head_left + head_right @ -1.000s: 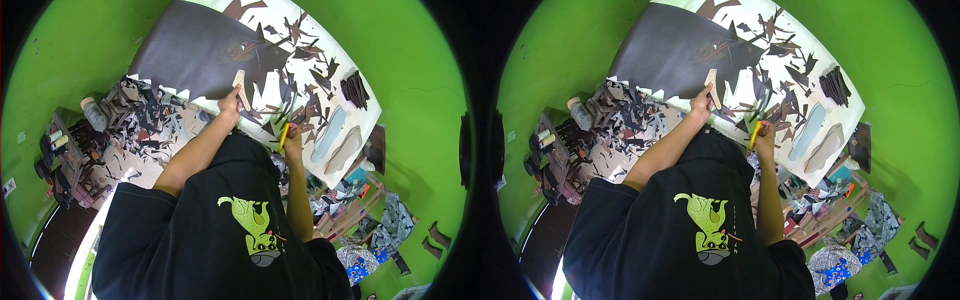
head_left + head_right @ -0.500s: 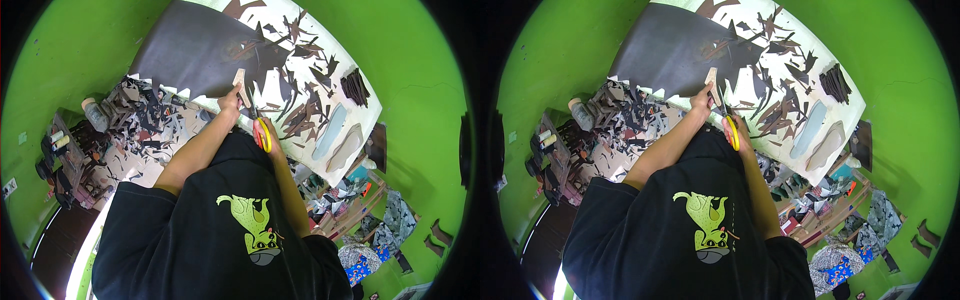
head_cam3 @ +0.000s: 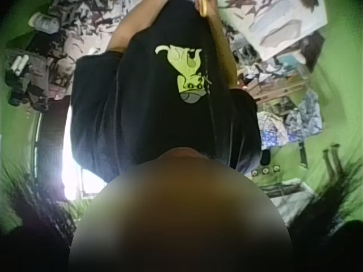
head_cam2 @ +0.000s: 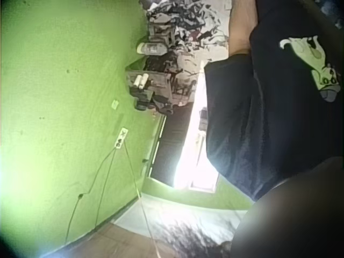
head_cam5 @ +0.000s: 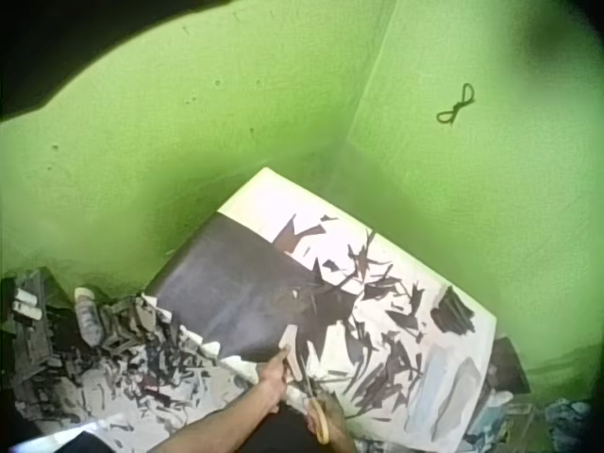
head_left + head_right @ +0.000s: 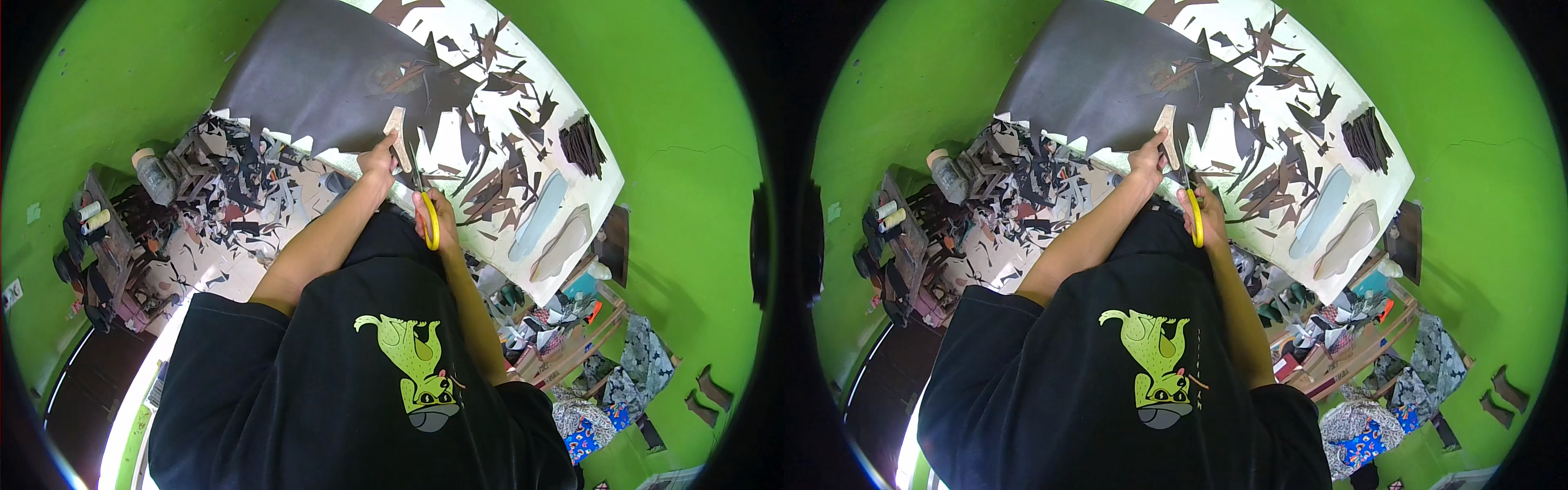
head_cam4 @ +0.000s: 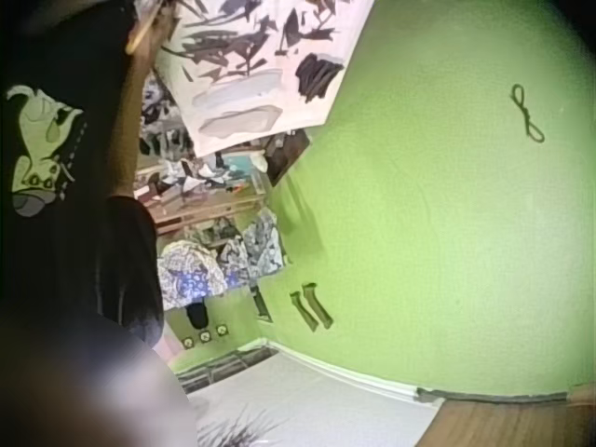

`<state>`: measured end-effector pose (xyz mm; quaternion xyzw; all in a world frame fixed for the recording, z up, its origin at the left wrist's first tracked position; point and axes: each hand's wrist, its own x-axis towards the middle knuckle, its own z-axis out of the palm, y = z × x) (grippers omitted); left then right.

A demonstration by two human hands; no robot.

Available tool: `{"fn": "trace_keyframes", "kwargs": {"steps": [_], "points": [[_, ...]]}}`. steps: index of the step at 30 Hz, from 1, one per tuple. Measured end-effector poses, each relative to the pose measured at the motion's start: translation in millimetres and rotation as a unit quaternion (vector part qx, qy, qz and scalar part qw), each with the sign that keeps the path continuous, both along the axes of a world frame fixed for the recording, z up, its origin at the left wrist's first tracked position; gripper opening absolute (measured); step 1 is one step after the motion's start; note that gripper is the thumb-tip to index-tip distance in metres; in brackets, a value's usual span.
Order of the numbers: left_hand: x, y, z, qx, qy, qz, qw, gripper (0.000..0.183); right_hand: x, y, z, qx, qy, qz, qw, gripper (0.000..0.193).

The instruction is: Cutting pieces of leather for shoe manufacturing using a pattern and scissors.

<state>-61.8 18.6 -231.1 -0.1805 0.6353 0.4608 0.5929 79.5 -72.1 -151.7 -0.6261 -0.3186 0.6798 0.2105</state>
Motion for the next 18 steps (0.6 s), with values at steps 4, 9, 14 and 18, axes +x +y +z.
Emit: {"fn": "trace_keyframes", "kwargs": {"steps": [4, 9, 14, 18], "points": [[2, 1, 7, -0.014, 0.013, 0.003, 1.0, 0.027, 0, -1, 0, 0.02, -0.009, -0.009, 1.0, 0.041], [-1, -3, 7, -0.002, 0.027, 0.001, 1.0, 0.027, -6, 11, -1, 0.004, -0.007, -0.002, 1.0, 0.044], [-3, -4, 16, -0.018, 0.04, -0.011, 0.999, 0.027, -9, 11, -5, -0.006, 0.02, -0.019, 1.0, 0.05], [-1, -6, 17, 0.011, 0.038, 0.023, 0.999, 0.03, -12, 8, -4, 0.008, -0.046, 0.006, 0.999, 0.049]]}}
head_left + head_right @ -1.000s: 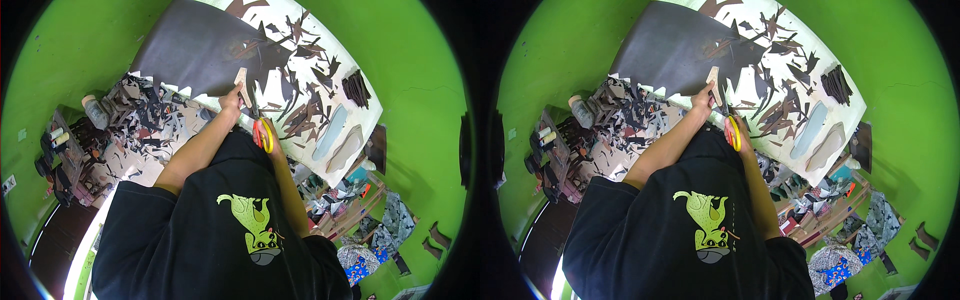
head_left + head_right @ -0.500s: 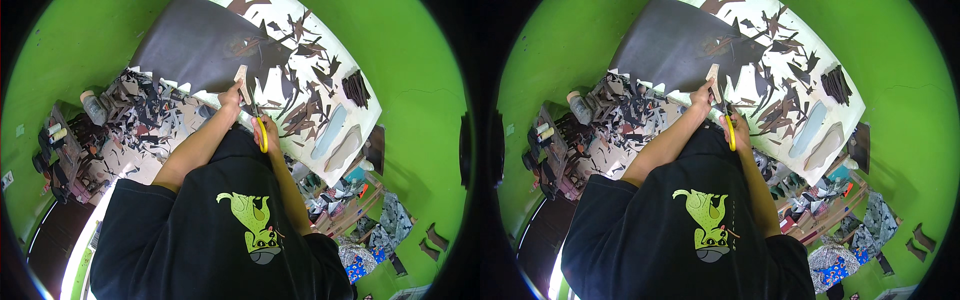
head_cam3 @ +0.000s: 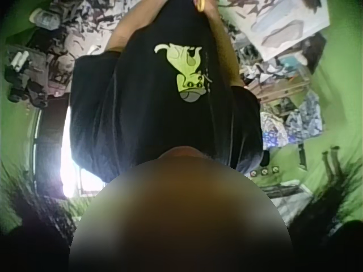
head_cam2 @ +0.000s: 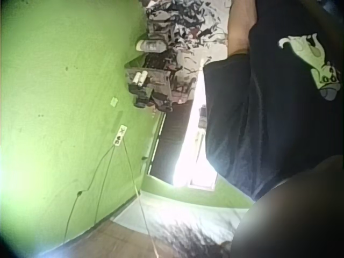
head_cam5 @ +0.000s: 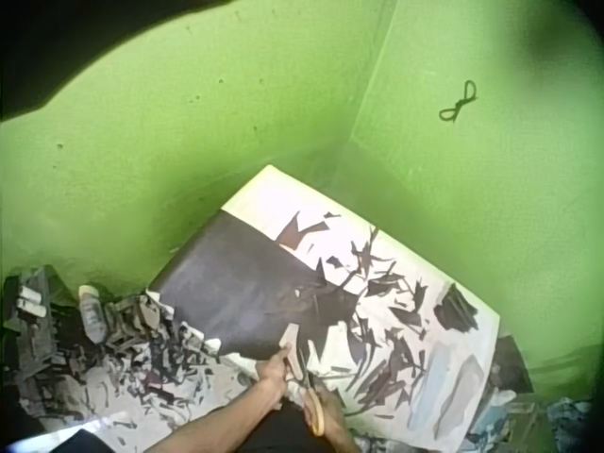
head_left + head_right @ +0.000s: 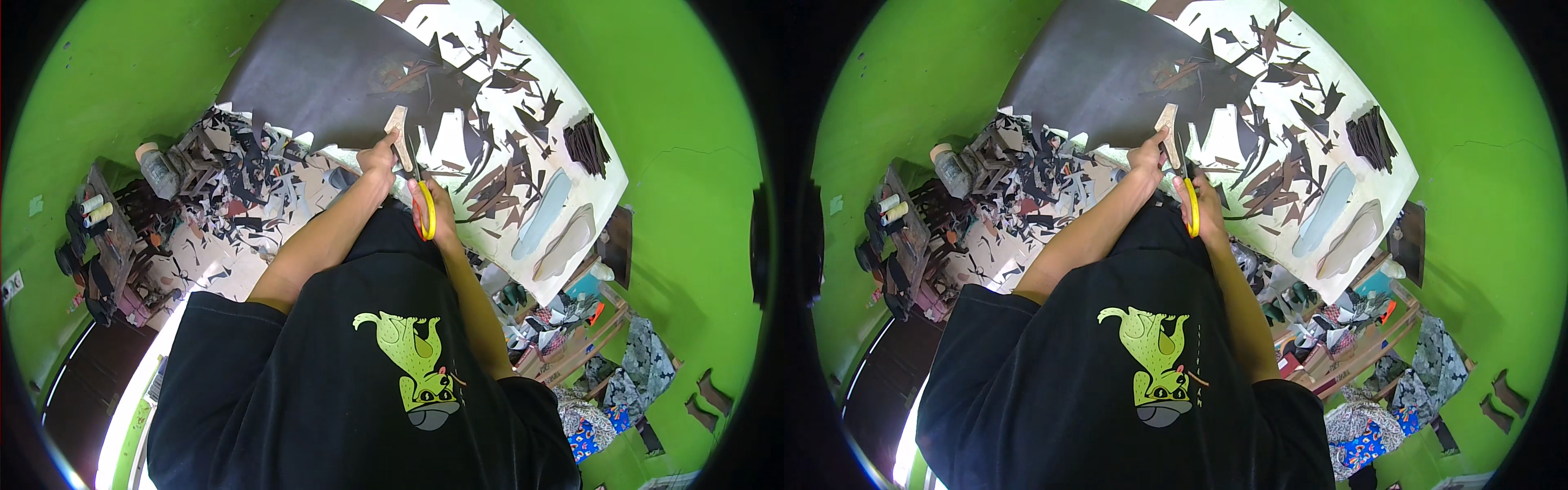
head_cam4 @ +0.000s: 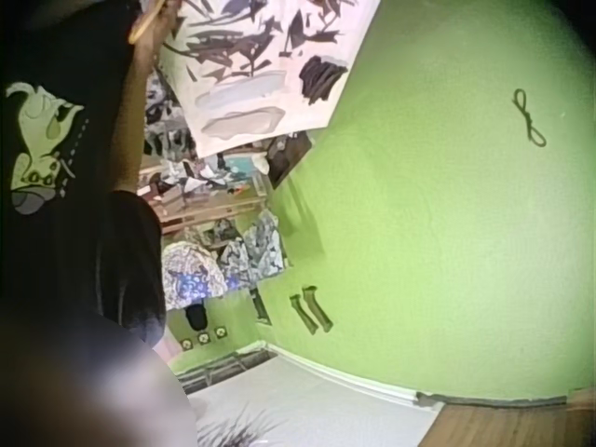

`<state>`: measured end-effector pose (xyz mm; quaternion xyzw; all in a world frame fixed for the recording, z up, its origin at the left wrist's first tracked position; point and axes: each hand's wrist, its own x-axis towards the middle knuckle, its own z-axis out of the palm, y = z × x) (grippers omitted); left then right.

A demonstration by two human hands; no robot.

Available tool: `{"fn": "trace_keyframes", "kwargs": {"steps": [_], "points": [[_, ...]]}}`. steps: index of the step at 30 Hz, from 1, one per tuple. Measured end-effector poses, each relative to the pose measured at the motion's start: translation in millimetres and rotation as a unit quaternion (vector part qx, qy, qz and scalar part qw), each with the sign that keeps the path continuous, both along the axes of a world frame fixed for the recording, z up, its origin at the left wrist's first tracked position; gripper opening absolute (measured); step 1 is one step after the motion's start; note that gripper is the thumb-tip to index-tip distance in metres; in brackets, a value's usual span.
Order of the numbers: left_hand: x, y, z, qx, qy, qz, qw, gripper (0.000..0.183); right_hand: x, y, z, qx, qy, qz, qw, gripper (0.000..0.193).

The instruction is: Cutting pieces of leather for shoe manufacturing using a pattern and scissors.

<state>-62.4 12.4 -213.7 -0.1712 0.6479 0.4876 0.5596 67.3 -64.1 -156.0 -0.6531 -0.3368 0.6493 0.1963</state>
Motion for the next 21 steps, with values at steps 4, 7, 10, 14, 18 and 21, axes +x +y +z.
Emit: {"fn": "trace_keyframes", "kwargs": {"steps": [4, 7, 10, 14, 18, 21], "points": [[-4, -1, -5, -0.013, -0.011, -0.022, 1.0, 0.032, -7, 1, 0, 0.036, -0.016, 0.021, 0.999, 0.046], [-1, -3, -2, -0.007, -0.007, -0.002, 1.0, 0.033, -5, 15, -4, -0.016, 0.038, 0.009, 0.999, 0.052], [-3, -3, -7, -0.021, 0.0, -0.021, 1.0, 0.031, -12, 23, -14, -0.01, 0.102, -0.035, 0.994, 0.056], [-3, -3, -6, -0.02, -0.015, -0.013, 1.0, 0.031, -23, 16, -23, 0.016, 0.049, -0.017, 0.999, 0.052], [-6, -4, -11, -0.016, -0.02, -0.003, 1.0, 0.029, -27, 14, -19, 0.048, -0.001, 0.006, 0.999, 0.053], [-5, -1, -1, -0.02, -0.031, -0.017, 0.999, 0.02, -31, 15, -20, 0.022, 0.043, -0.047, 0.998, 0.057]]}}
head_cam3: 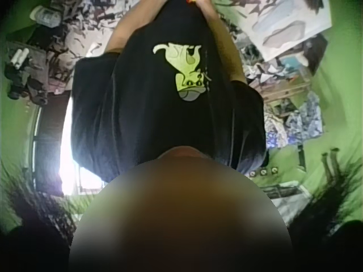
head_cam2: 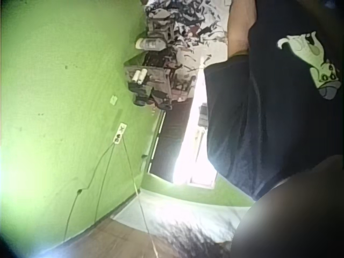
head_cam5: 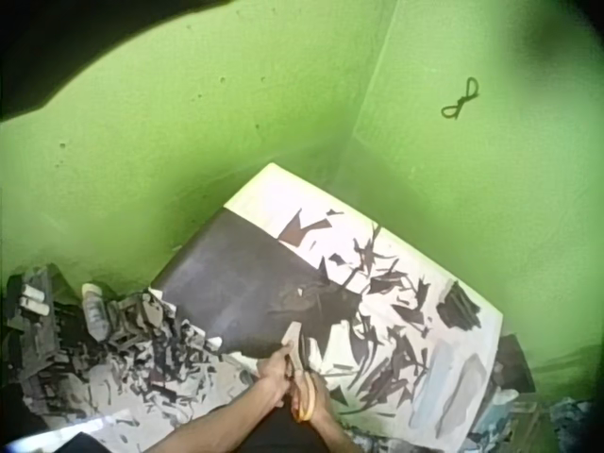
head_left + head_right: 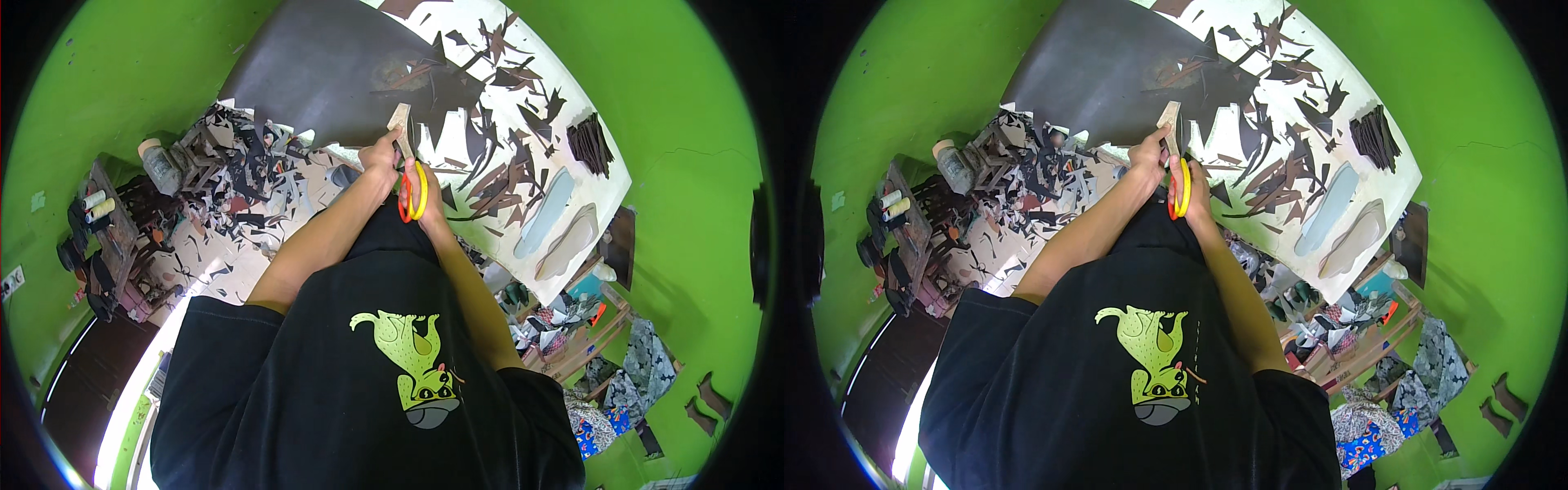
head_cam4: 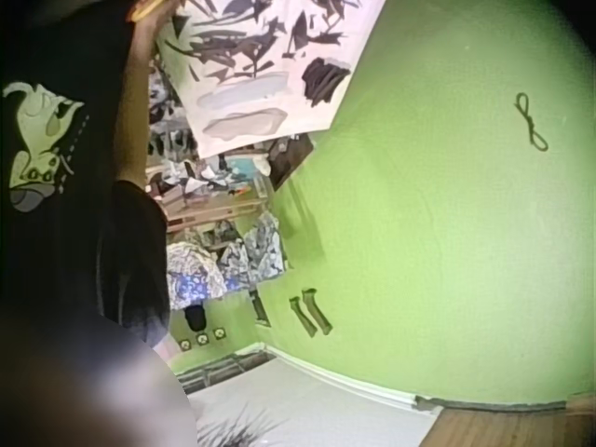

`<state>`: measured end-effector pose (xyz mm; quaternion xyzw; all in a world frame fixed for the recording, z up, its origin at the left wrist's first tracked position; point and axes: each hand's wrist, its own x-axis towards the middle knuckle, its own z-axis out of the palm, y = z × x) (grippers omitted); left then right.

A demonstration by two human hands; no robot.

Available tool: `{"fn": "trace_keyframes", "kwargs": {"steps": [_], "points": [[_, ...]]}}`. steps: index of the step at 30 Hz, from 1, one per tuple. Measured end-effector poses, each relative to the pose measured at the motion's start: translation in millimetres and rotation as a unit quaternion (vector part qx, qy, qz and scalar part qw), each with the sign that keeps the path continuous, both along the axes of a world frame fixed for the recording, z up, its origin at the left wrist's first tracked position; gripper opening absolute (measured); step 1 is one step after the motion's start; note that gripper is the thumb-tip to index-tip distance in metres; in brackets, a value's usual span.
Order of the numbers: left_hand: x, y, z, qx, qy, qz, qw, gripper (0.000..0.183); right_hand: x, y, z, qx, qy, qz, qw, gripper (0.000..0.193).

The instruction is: Cutting pieces of leather for shoe manufacturing using a pattern and scissors.

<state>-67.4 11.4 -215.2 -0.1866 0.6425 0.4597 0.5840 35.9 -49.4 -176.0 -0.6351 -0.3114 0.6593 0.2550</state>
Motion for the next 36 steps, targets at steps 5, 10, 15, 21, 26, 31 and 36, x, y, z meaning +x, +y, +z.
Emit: {"fn": "trace_keyframes", "kwargs": {"steps": [5, 10, 15, 21, 26, 31, 36], "points": [[-1, 1, 12, -0.037, 0.005, -0.016, 0.999, 0.019, -5, 21, -10, -0.011, 0.053, -0.033, 0.998, 0.07], [-8, 0, -1, -0.039, -0.005, -0.029, 0.999, 0.023, -12, 22, -12, -0.044, 0.064, -0.033, 0.996, 0.072], [-5, 4, 17, -0.049, 0.001, -0.044, 0.998, 0.027, -11, 23, -18, 0.007, 0.032, -0.026, 0.999, 0.07], [-7, 6, 21, -0.066, 0.007, -0.049, 0.997, 0.028, -16, 26, -14, 0.005, 0.036, -0.033, 0.999, 0.069], [-6, 4, 11, -0.027, -0.014, -0.024, 0.999, 0.028, -11, 41, -19, 0.011, 0.02, -0.016, 1.0, 0.068], [-6, 6, 27, -0.05, -0.007, -0.016, 0.999, 0.027, -13, 37, -23, 0.054, -0.027, 0.013, 0.998, 0.068], [-10, 2, 21, -0.02, -0.026, -0.033, 0.999, 0.024, -13, 34, -28, 0.074, -0.063, 0.013, 0.995, 0.067]]}}
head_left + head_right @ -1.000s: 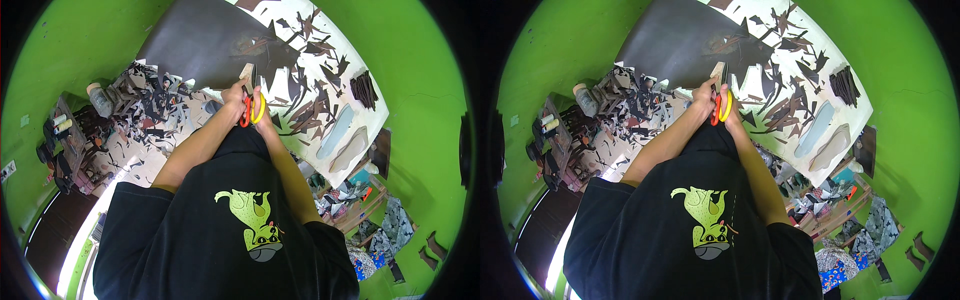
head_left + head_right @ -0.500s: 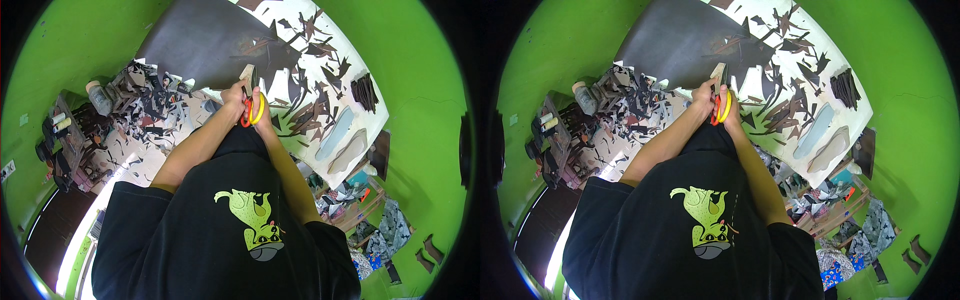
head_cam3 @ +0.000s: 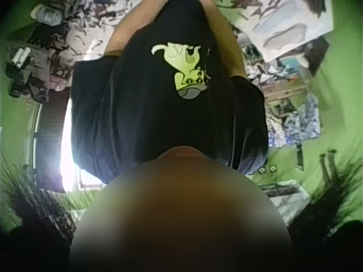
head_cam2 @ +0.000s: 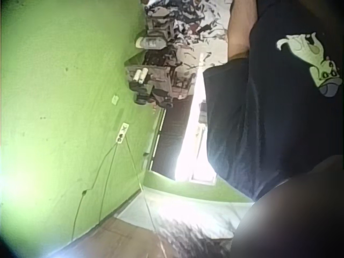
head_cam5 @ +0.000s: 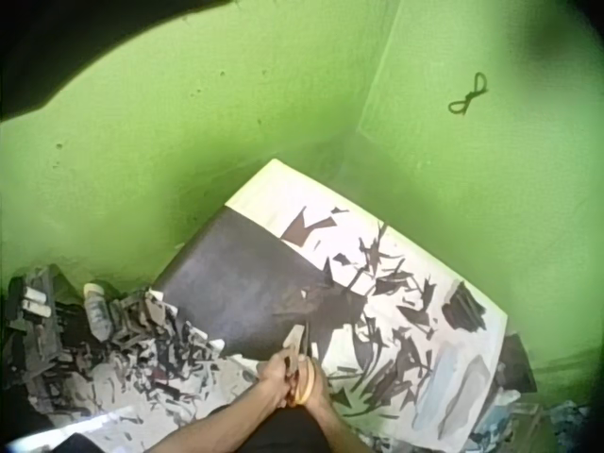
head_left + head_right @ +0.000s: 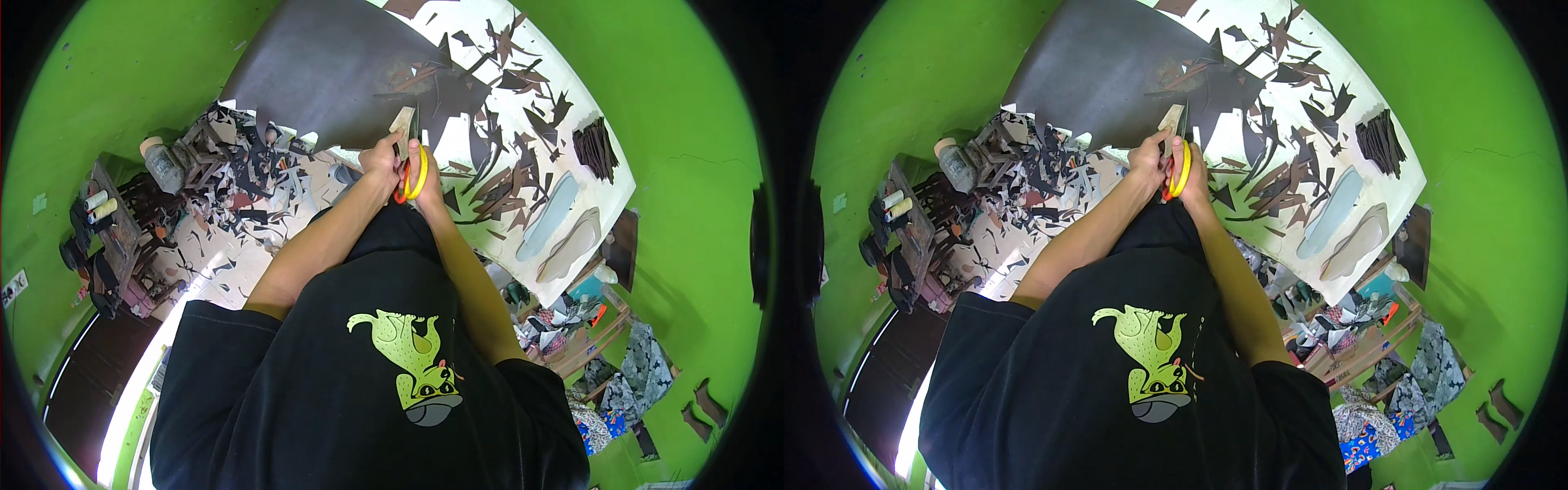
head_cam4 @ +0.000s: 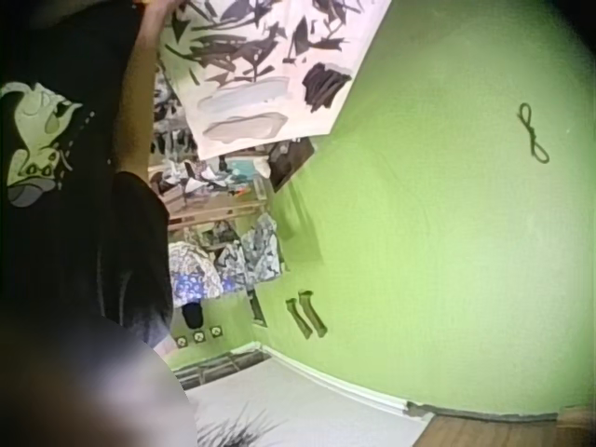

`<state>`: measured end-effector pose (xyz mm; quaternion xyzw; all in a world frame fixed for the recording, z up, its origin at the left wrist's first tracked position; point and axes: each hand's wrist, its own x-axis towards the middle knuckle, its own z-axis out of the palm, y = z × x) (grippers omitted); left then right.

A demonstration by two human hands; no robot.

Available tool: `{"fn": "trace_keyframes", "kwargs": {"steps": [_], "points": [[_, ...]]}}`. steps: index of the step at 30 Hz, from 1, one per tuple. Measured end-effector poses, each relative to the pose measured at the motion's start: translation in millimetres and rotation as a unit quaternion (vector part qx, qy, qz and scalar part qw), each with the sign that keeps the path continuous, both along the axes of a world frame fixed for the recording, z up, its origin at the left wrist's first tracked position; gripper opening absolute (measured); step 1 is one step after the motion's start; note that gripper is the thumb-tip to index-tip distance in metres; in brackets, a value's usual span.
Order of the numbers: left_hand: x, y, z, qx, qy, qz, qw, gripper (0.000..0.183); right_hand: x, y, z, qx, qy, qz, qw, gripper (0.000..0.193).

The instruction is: Cutting pieces of leather for shoe manufacturing using a pattern and scissors.

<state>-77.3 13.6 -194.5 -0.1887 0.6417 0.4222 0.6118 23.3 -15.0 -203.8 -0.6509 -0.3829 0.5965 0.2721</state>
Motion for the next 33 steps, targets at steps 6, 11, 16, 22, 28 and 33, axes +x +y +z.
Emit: {"fn": "trace_keyframes", "kwargs": {"steps": [6, 11, 16, 22, 28, 33], "points": [[-1, -8, -31, 0.031, 0.028, 0.015, 0.999, 0.022, 34, 19, 18, -0.087, 0.055, 0.081, 0.991, 0.068], [-3, -16, -23, 0.032, 0.019, 0.008, 0.999, 0.024, 76, 59, 32, -0.122, 0.027, 0.228, 0.965, 0.061], [-3, -22, -33, 0.043, -0.001, 0.041, 0.998, 0.022, 72, 86, 28, -0.179, 0.069, 0.211, 0.959, 0.066], [-9, -28, -37, 0.083, -0.032, 0.073, 0.993, 0.021, 97, 119, 23, -0.15, 0.071, 0.348, 0.923, 0.051], [-15, -30, -28, 0.113, -0.095, 0.117, 0.982, 0.019, 87, 179, 33, -0.166, -0.009, 0.495, 0.853, 0.044], [-10, -31, -28, 0.147, -0.107, 0.15, 0.972, 0.019, 88, 199, 22, -0.21, 0.023, 0.533, 0.819, 0.041]]}}
